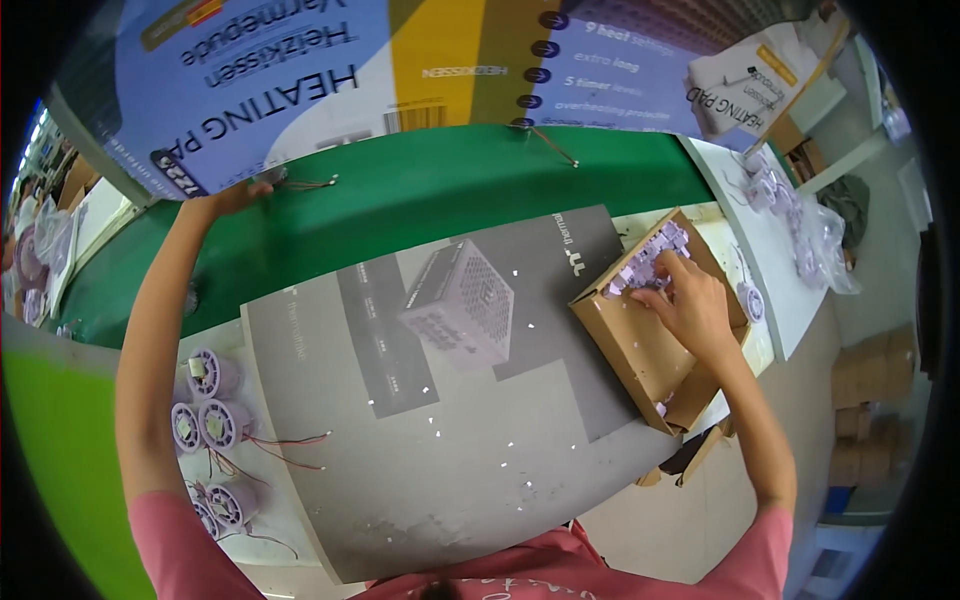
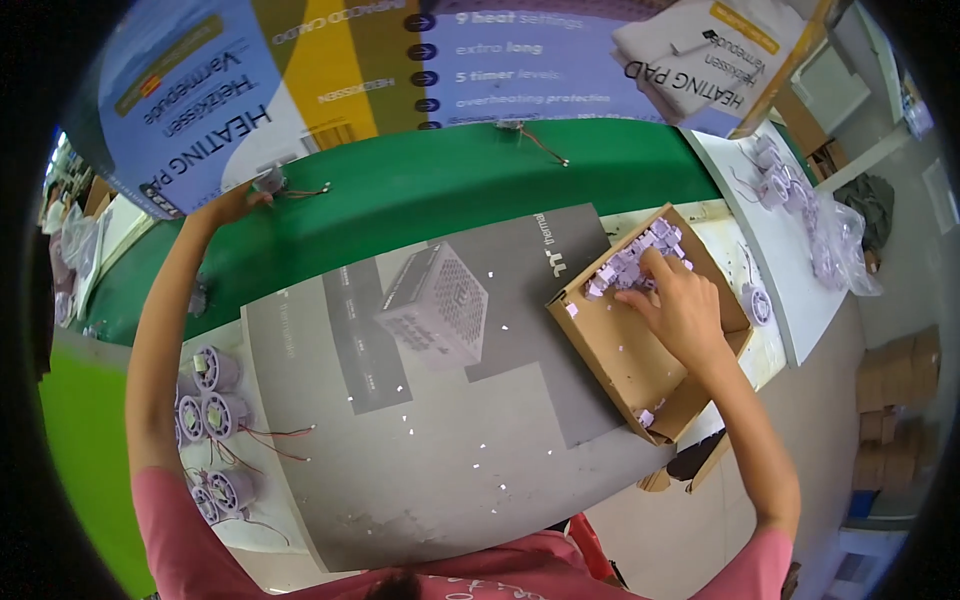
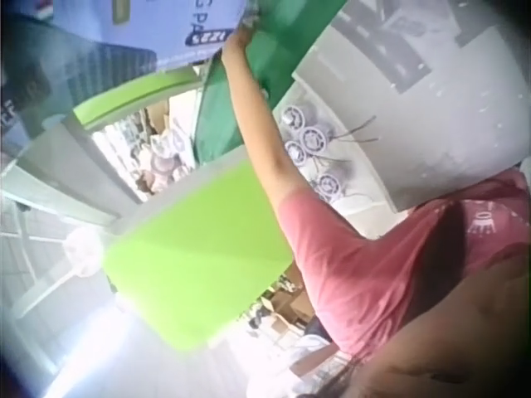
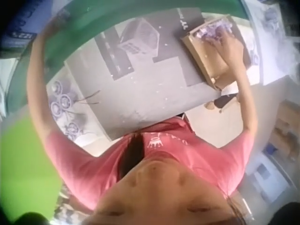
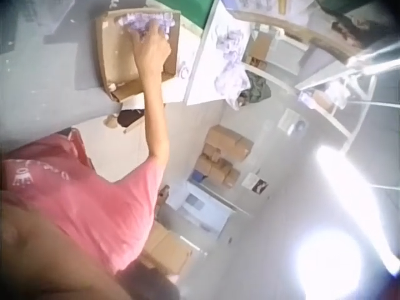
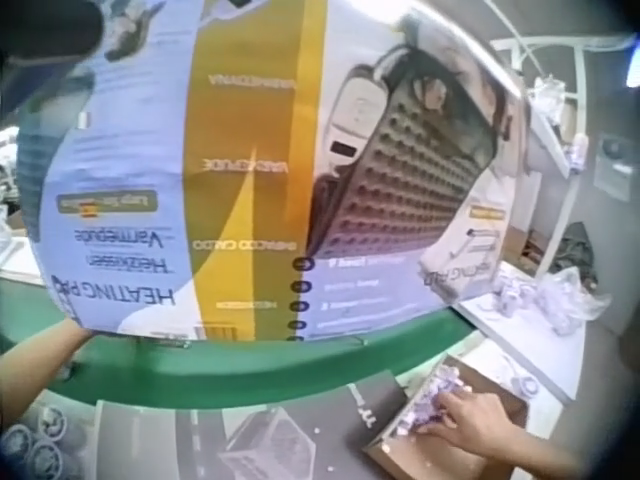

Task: The person assembles small electronic components by hand, connecting wires and snapping pieces of plastic housing together.

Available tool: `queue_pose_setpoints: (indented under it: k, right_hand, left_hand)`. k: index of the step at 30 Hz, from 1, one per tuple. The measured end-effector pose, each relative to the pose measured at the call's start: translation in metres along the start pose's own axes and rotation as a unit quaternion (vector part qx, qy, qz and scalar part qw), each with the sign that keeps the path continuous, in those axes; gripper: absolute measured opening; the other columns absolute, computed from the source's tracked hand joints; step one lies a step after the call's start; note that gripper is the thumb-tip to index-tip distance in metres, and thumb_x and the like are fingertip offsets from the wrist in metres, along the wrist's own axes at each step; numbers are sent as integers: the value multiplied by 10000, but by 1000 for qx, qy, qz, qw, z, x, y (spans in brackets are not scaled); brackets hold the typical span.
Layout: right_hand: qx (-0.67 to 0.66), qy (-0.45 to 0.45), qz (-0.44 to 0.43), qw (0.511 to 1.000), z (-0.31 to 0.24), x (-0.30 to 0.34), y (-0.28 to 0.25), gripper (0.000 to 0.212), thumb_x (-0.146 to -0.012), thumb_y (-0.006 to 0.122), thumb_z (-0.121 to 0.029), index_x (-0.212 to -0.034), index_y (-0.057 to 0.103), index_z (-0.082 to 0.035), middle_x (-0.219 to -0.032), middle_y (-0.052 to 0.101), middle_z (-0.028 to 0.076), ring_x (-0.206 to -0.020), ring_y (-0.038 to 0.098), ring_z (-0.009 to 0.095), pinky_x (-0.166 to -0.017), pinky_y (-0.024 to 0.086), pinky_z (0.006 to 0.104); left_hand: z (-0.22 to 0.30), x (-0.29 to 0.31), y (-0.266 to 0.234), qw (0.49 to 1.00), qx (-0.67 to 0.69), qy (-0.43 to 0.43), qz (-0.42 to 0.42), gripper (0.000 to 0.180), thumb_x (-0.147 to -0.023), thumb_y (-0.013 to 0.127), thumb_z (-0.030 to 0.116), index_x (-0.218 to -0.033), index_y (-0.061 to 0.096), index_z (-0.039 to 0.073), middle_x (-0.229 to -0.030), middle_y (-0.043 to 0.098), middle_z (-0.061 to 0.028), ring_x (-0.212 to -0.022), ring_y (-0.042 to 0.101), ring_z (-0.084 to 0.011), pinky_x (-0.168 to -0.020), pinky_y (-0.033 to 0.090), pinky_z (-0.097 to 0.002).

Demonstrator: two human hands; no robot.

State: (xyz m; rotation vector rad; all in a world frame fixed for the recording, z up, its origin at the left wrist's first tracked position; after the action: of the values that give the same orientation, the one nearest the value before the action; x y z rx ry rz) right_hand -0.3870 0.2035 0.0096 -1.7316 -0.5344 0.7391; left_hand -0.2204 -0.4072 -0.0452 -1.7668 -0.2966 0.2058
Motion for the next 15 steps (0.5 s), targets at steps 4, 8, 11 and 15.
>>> queue_pose_setpoints:
  k: [4, 8, 11, 15]
  right_hand:
    - [39, -37, -4, 999, -2, -4, 9, 303, -816, 766, -246, -981, 574, -79, -813, 653, 111, -693, 648, 342, -588, 478, 452]
    - [51, -58, 52, 996, -4, -5, 7, 320, -828, 744, -187, -1060, 552, -78, -760, 650, 116, -674, 641, 367, -587, 486, 455]
    - [5, -19, 13, 1000, 2, -10, 12, 349, -824, 741, -160, -1097, 541, -74, -726, 652, 125, -671, 637, 379, -588, 487, 463]
    - [8, -31, 20, 999, 10, -9, 6, 337, -808, 754, -137, -1079, 560, -87, -707, 651, 126, -663, 641, 362, -602, 486, 467]
  left_hand:
    - [-4, -1, -16, 990, 26, 6, 137, 698, -729, 816, 433, -1286, 589, 78, -1252, 614, -168, -1164, 572, -349, -978, 450, -473]
    - [82, 34, -82, 989, 116, -46, 80, 567, -694, 810, 311, -1179, 634, 76, -1196, 634, -179, -1040, 636, -343, -861, 510, -429]
    - [189, 121, -163, 978, 177, 45, 103, 468, -659, 802, 235, -1040, 580, 79, -957, 587, -155, -839, 617, -375, -761, 501, -432]
    - [266, 224, -154, 974, 223, 26, 41, 458, -676, 811, 253, -1042, 583, 97, -940, 536, -141, -808, 603, -341, -659, 498, -439]
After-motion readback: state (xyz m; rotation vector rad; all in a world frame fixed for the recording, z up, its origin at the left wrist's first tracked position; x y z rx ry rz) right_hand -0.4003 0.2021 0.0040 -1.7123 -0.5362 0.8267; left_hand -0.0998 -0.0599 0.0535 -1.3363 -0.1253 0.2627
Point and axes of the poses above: each hand's wrist, its own x-axis away from the middle knuckle, its own y-axis out of the palm, z = x × y, the point moved 7 cm from there along -x, towards the middle knuckle
